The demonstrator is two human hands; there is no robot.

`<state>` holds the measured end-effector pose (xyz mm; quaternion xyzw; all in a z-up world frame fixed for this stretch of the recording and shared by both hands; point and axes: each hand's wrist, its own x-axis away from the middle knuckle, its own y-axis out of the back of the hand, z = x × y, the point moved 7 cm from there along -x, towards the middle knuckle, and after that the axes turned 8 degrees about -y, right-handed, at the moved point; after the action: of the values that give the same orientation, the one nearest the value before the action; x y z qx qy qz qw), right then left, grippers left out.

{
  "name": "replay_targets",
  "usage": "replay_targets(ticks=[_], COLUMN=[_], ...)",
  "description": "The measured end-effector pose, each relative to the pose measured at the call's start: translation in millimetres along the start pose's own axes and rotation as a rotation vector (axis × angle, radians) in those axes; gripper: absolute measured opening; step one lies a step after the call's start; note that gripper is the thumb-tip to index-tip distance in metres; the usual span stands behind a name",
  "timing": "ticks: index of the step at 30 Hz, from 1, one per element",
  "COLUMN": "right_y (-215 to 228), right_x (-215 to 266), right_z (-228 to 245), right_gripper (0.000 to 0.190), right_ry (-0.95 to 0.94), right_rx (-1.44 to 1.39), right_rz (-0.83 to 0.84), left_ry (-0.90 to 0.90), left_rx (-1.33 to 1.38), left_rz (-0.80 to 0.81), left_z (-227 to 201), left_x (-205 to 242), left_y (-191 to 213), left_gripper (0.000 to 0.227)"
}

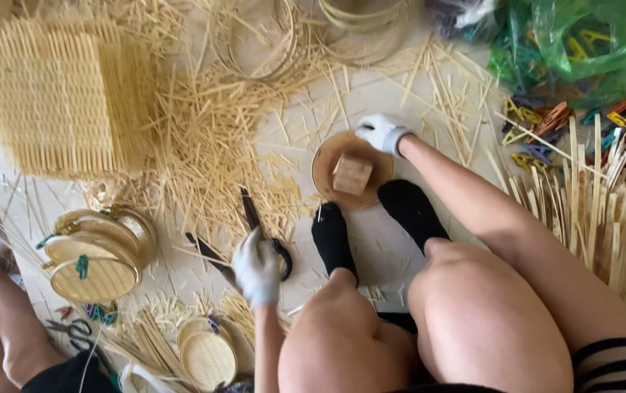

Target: Weaving and assembling small circular bamboo trays or lids using strips and rings.

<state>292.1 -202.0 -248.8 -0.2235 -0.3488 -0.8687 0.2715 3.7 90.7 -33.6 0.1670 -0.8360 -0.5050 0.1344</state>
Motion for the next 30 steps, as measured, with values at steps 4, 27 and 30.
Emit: replay_targets(ticks=[4, 27, 30], right_y=[22, -4, -5], right_x=[63, 82, 81], right_z=[68, 58, 52], right_gripper=[0.021, 0.034, 0.033], right_ry=[0.233, 0.129, 0.070], right_rx=[0.107, -0.143, -0.140], right_rz=[-0.106, -0.169, -0.152], left_ry=[-0.253, 0.203, 0.162], left_rx=[0.211, 1.086, 1.073], left_rz=[-0.076, 0.206, 0.238], left_z=[-79, -41, -35], left_x=[-75, -105, -106], left_y=[-40, -231, -239], left_gripper=[0.032, 0.046, 0.045])
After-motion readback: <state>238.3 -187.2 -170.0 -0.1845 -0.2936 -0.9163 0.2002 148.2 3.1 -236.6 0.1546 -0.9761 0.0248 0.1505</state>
